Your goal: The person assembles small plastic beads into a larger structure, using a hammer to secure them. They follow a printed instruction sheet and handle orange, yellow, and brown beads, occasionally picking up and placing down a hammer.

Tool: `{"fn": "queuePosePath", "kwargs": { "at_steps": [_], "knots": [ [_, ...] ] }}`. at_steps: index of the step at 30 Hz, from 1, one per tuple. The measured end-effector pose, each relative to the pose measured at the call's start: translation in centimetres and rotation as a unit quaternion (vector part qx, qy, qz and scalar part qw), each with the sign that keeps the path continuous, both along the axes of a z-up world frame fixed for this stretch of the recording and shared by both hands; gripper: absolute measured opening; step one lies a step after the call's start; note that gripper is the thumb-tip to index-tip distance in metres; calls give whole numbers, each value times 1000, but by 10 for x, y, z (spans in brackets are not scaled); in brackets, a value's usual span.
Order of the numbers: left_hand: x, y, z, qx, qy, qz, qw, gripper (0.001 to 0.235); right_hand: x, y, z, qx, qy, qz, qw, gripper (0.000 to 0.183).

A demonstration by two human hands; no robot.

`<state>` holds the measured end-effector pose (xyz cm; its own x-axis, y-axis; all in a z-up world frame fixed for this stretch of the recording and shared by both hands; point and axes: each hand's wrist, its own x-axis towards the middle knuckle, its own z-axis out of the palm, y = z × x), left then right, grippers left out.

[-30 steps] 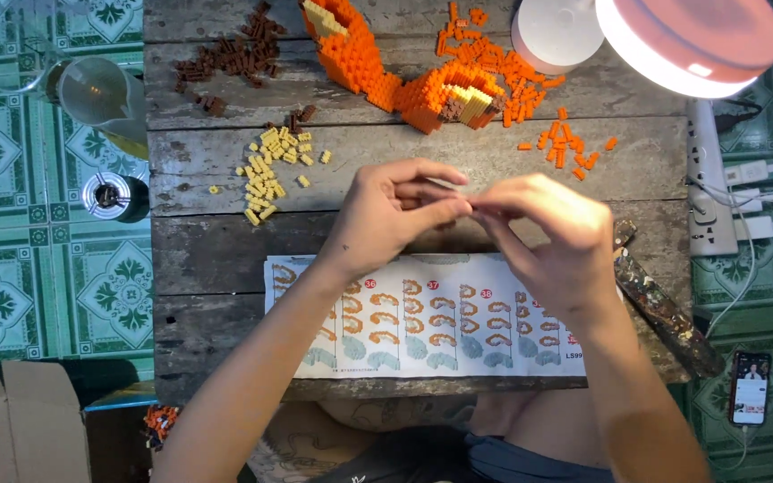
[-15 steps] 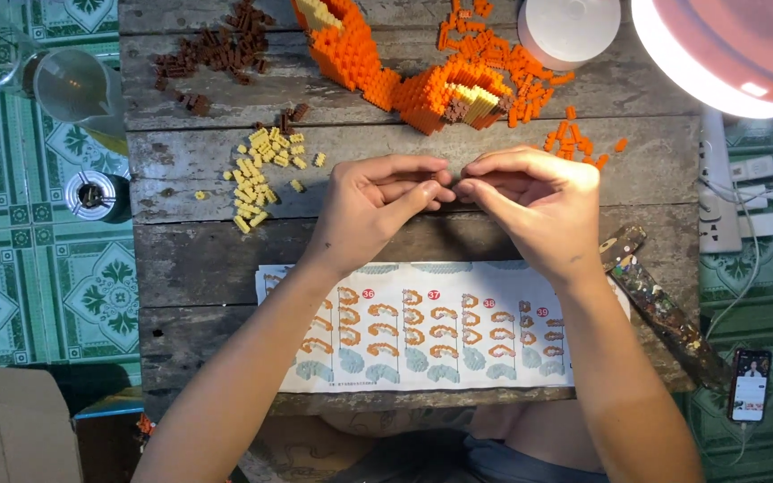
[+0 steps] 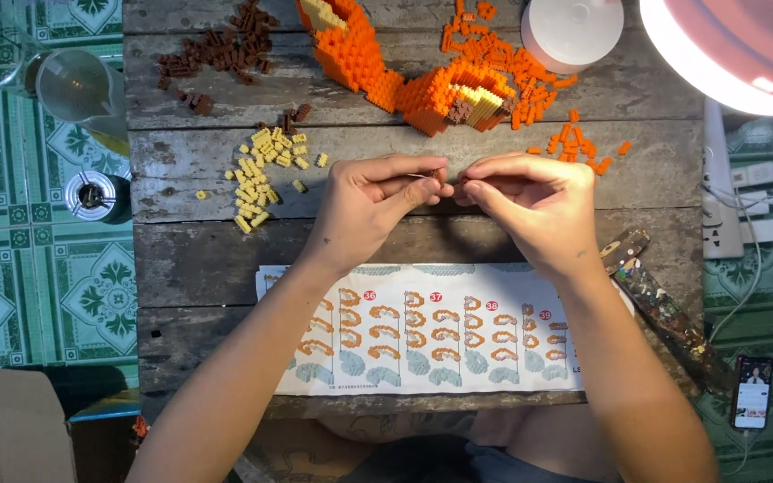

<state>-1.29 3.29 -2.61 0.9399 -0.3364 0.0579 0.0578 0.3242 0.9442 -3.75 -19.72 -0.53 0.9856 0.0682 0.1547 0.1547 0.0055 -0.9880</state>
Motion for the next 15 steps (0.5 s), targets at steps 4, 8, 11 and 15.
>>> {"fn": "queuePosePath", "kwargs": {
  "at_steps": [4,8,11,15],
  "knots": [
    [-1,-1,-2,8,2,0,1000,28,-1,1,5,-6,-9,6,1000,14],
    [-1,0,-2,22,2,-4,1000,28,-3,3,0,-1,5,-8,1000,14],
    [-1,1,-2,37,-3,-10,999,27,-3,3,-1,-6,7,-13,1000,14],
    [-4,1,3,49,3,-10,999,27,-5,4,-5,-15,-1,-22,1000,13]
  ]
}}
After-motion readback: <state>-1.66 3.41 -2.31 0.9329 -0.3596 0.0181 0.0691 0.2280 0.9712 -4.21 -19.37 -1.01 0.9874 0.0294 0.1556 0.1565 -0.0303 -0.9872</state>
